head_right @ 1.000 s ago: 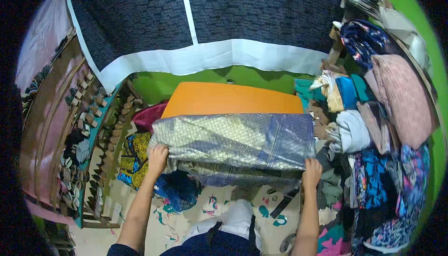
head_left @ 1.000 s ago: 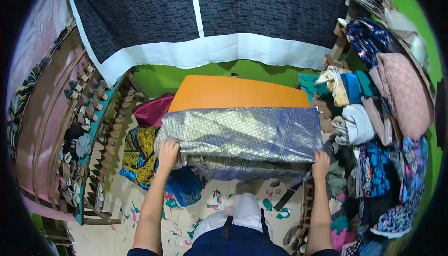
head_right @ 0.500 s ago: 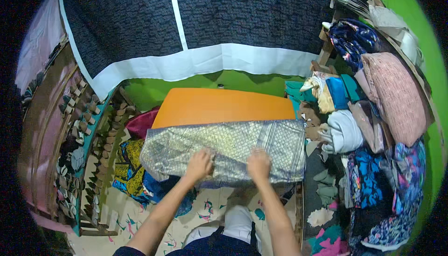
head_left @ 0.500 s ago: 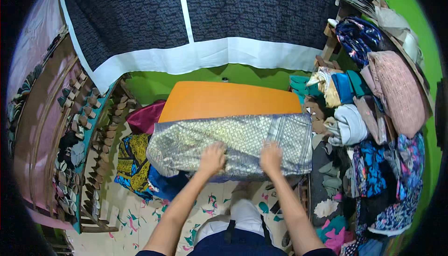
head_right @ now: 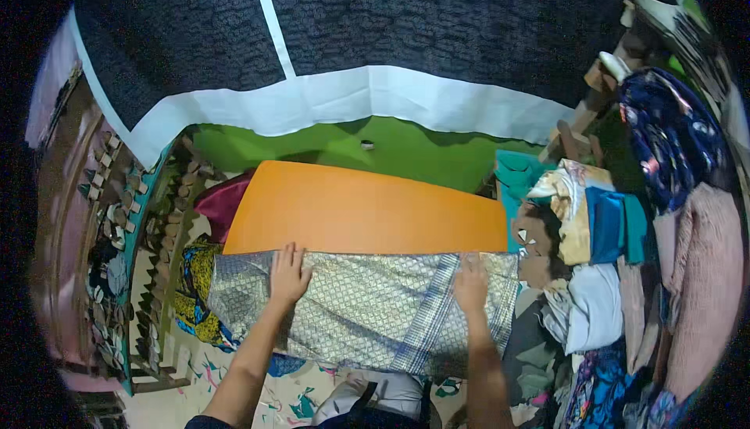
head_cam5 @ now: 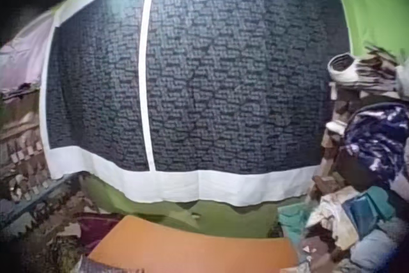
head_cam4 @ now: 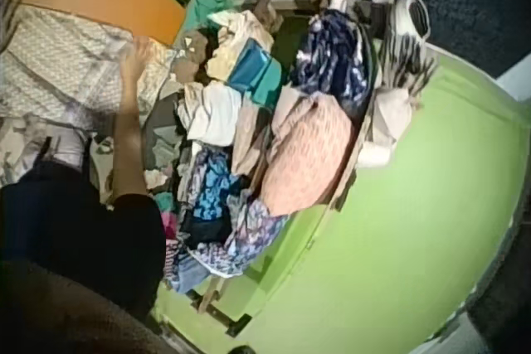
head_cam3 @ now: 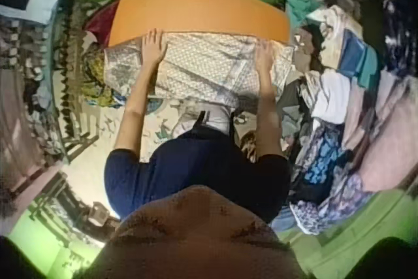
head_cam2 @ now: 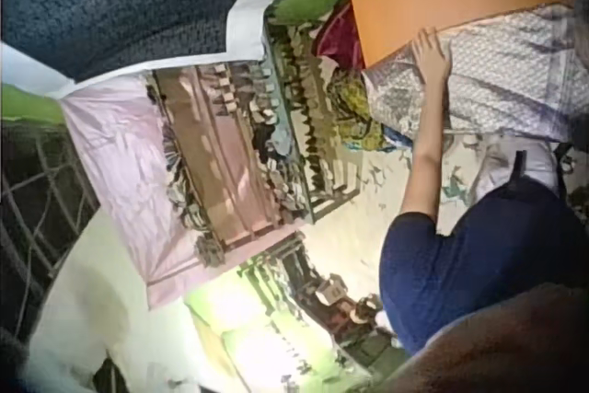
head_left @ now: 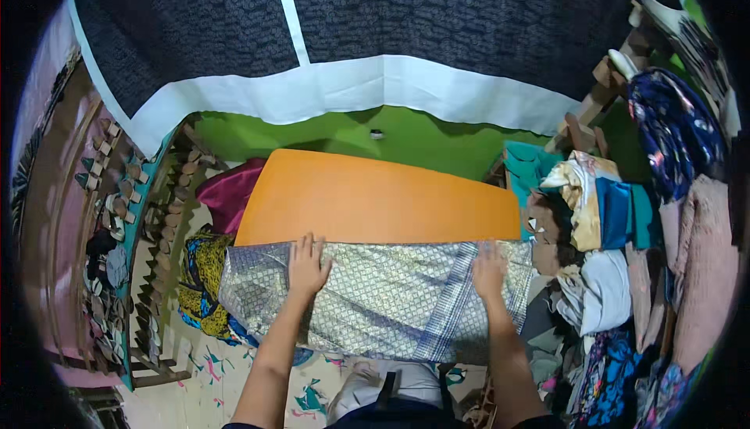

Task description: Folding various fabric pieces and placing them on a shelf.

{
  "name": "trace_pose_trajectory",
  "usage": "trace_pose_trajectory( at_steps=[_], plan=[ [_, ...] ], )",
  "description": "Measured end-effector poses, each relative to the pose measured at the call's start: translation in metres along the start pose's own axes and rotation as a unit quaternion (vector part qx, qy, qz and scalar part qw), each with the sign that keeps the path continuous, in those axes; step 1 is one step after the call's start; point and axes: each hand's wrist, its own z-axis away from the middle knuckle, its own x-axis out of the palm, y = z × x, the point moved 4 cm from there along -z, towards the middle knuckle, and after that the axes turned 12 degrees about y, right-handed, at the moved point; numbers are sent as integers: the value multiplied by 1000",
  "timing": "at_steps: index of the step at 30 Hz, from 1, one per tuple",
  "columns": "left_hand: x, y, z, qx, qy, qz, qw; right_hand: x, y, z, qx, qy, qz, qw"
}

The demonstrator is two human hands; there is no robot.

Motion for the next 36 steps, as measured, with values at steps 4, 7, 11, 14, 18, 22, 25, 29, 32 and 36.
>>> trace_pose_trajectory(
  at_steps=[4,7,11,14,18,22,25,29,32,36],
  plan=[
    [-2,-18,-17,-13,-1,-47,999,-8,26,-32,-54,14,-1,998],
    [15,-31,-15,-52,-44,-74,995,22,43,-43,-39,-74,28,996],
    [24,-43,-66,9,64,-133,989,41,36,-103,-84,24,70,994],
    [34,-45,-125,-7,70,-163,984,51,27,-166,-47,18,85,995],
    [44,-44,-176,-37,78,-172,981,61,11,-214,-8,44,107,993],
    [44,27,-165,-80,74,-77,991,63,-43,-190,-20,170,129,977],
    [32,105,-97,-75,-82,23,994,73,-135,-104,-97,-73,38,992],
    [22,108,-19,-81,-153,33,984,49,-161,-26,-168,-103,-101,975],
    [11,45,6,-134,-115,-46,983,48,-114,-25,-75,-177,-187,964],
    [-15,-63,29,-229,-102,-197,948,28,-52,-36,-103,-62,3,993]
  ],
)
